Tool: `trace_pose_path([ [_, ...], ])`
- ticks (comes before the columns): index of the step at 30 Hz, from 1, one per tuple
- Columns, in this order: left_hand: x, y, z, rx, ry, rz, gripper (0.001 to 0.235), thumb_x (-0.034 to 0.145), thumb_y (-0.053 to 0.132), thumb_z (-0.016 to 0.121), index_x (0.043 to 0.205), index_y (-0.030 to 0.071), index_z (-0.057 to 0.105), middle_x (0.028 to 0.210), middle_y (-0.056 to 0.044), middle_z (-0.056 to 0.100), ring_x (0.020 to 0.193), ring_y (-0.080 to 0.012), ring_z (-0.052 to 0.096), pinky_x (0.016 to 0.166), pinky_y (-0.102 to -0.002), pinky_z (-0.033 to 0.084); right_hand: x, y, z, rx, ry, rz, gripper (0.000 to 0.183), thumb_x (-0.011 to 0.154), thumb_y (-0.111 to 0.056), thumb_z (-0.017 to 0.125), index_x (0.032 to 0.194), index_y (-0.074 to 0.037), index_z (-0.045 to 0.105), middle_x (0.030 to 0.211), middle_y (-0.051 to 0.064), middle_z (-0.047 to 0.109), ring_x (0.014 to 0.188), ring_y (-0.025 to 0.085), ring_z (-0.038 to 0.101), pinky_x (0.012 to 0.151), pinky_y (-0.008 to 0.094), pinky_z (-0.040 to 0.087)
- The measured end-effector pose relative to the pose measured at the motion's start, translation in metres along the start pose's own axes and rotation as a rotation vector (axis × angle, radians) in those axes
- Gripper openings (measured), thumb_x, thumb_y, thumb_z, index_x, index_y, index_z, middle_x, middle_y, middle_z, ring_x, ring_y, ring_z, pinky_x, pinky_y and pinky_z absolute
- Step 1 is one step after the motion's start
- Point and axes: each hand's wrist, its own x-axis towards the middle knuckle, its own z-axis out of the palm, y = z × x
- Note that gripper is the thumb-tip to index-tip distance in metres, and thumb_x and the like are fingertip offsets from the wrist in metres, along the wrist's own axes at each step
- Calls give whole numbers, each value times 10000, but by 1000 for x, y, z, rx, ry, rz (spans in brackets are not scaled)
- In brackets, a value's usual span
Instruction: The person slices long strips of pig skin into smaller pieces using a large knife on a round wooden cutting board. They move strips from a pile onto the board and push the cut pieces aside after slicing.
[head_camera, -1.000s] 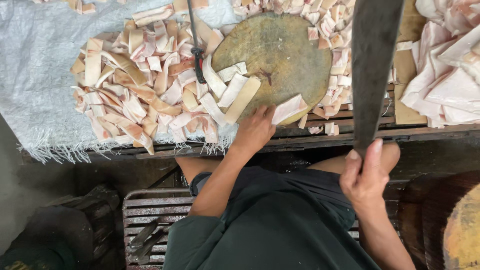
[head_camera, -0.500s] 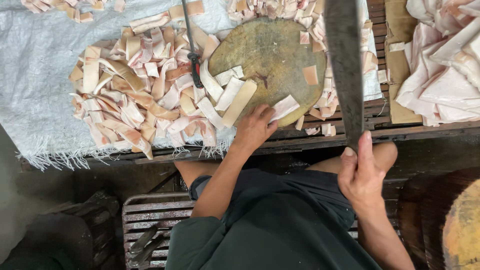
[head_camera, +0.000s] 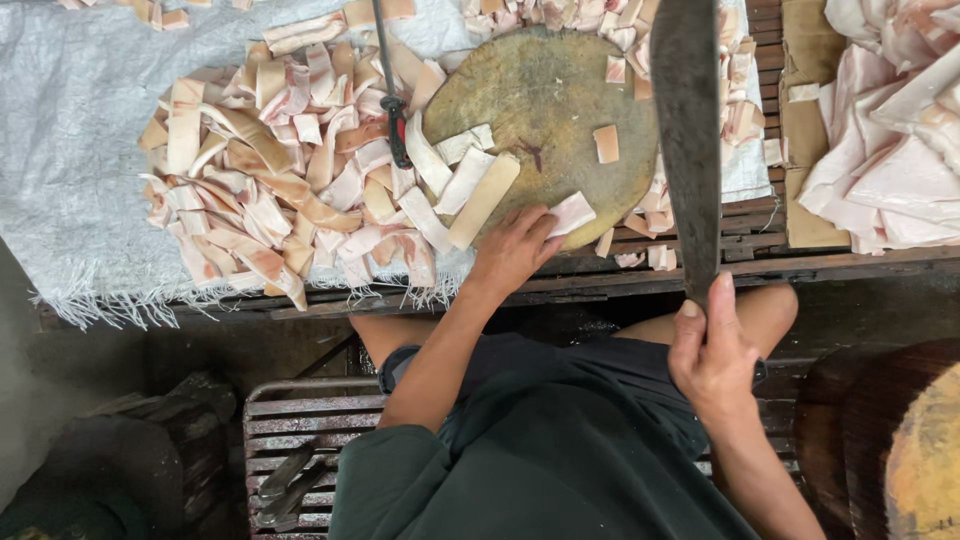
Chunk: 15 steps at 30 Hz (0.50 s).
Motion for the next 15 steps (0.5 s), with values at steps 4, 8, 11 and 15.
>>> trace_pose_path([
  [4,1,-4,5,13,20,36,282,928,311,759,1085,87,689,1177,-73,632,1087,-304,662,886,-408,576,7,-2,31,-254,-318,-32,606,967,-48,661,1541,-52,467,765,198,677,598,382,668,574,498,552],
  [8,2,-5,5,1,38,37,273,927,318,759,1061,92,684,1162,-70,644,1077,-296,671,883,-407,576,20,-14,10,-281,-366,12,594,898,-83,671,1476,-105,534,841,213,735,584,409,672,551,517,549],
  [11,5,-2,7,-10,50,33,278,913,321,757,1049,87,691,1149,-77,647,1065,-302,673,866,-409,571,17,-18,-7,-112,-249,38,605,966,-53,624,1547,-12,463,994,306,704,585,357,681,511,452,563],
  [15,6,-3,7,-21,6,21,297,907,342,765,1008,75,680,1129,-79,645,1030,-301,674,860,-414,569,4,-17,-1,-52,-49,19,526,1058,-60,616,1553,-37,439,936,257,679,717,372,691,622,461,564],
])
